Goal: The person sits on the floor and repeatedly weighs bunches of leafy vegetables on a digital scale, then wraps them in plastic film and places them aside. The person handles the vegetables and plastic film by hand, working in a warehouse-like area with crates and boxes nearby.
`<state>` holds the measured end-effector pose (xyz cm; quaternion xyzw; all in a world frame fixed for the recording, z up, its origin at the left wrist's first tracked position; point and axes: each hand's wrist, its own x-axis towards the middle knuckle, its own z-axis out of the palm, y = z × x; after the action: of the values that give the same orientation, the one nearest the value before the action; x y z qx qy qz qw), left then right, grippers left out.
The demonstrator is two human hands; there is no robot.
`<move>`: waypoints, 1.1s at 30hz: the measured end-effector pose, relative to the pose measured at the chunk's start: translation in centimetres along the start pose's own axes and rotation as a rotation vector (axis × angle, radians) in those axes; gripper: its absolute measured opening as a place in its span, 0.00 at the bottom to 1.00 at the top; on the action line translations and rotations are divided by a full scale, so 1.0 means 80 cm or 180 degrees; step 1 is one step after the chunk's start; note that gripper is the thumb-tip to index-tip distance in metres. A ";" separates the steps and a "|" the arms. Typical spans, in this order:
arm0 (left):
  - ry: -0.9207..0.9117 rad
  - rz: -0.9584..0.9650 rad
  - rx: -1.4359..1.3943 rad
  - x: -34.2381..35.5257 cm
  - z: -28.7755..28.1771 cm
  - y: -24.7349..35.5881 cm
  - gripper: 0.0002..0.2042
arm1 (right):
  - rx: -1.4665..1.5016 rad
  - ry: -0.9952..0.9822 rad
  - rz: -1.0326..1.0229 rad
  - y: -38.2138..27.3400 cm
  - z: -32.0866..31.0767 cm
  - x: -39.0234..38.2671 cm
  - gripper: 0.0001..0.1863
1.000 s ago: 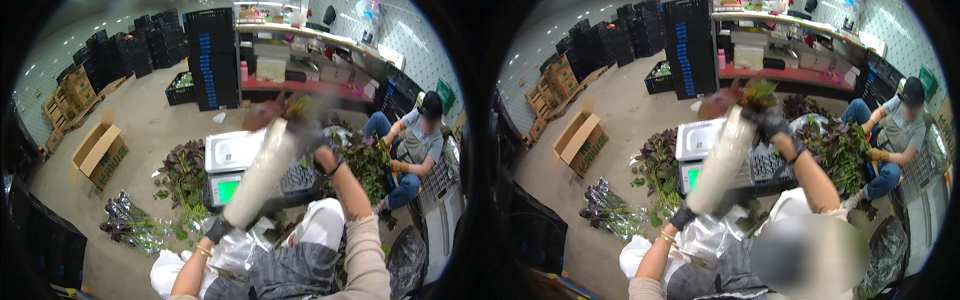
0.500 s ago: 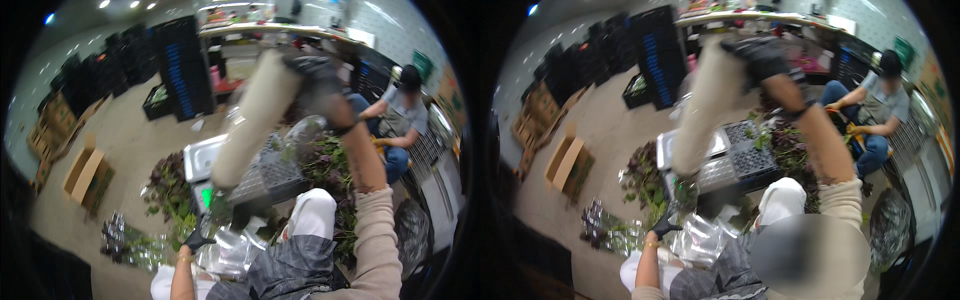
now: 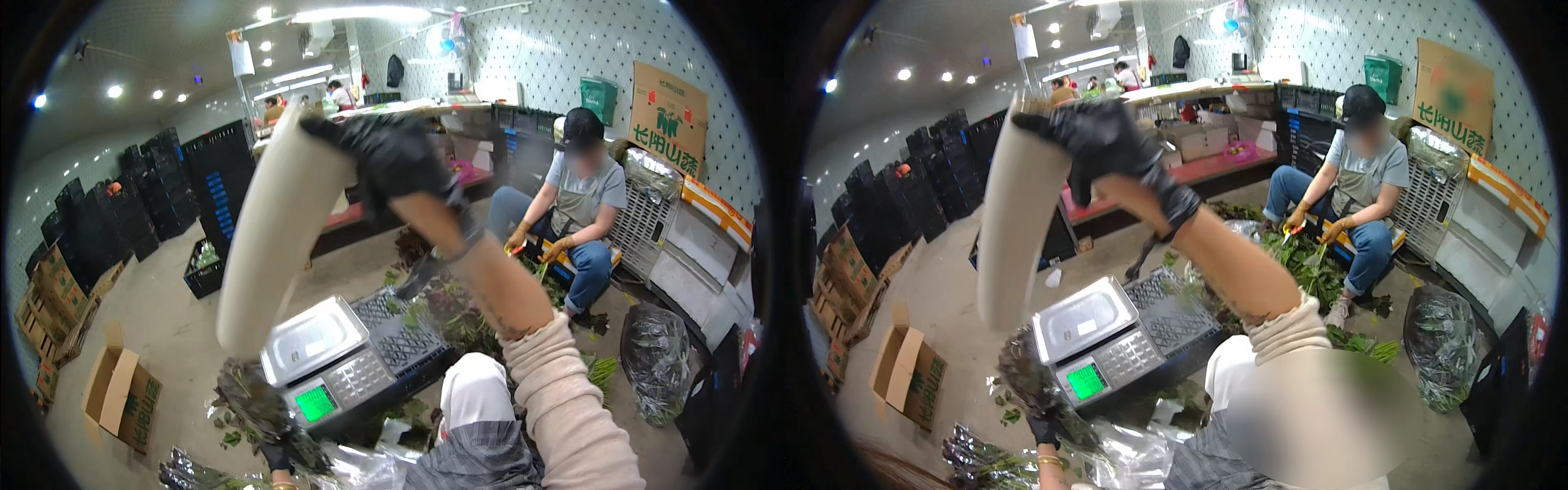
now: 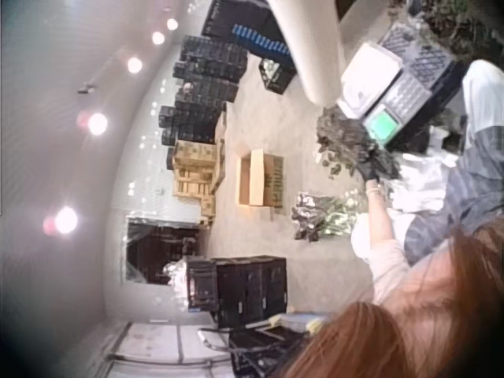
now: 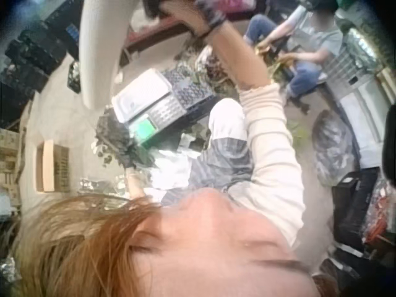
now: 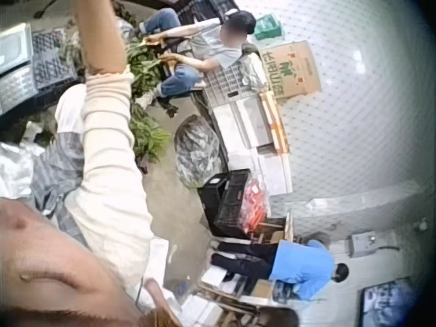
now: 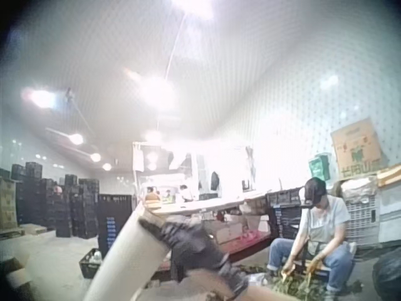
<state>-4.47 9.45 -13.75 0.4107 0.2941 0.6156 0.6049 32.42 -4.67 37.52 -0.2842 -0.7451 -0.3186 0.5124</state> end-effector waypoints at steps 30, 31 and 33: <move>0.0186 0.0793 0.1081 -0.035 0.096 0.108 0.18 | -0.0618 -0.4368 0.3177 0.005 0.149 -0.672 0.18; -0.0017 0.0748 0.1228 -0.042 0.101 0.116 0.20 | -0.0700 -0.4466 0.3208 0.004 0.149 -0.668 0.19; 0.0069 0.0535 0.0367 -0.035 0.088 0.099 0.21 | -0.0892 -0.4665 0.3276 0.006 0.153 -0.659 0.21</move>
<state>-2.59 4.95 -3.90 0.4614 0.3001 0.6506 0.5233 42.16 -0.07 -15.56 -0.7735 -0.6198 0.1228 -0.0504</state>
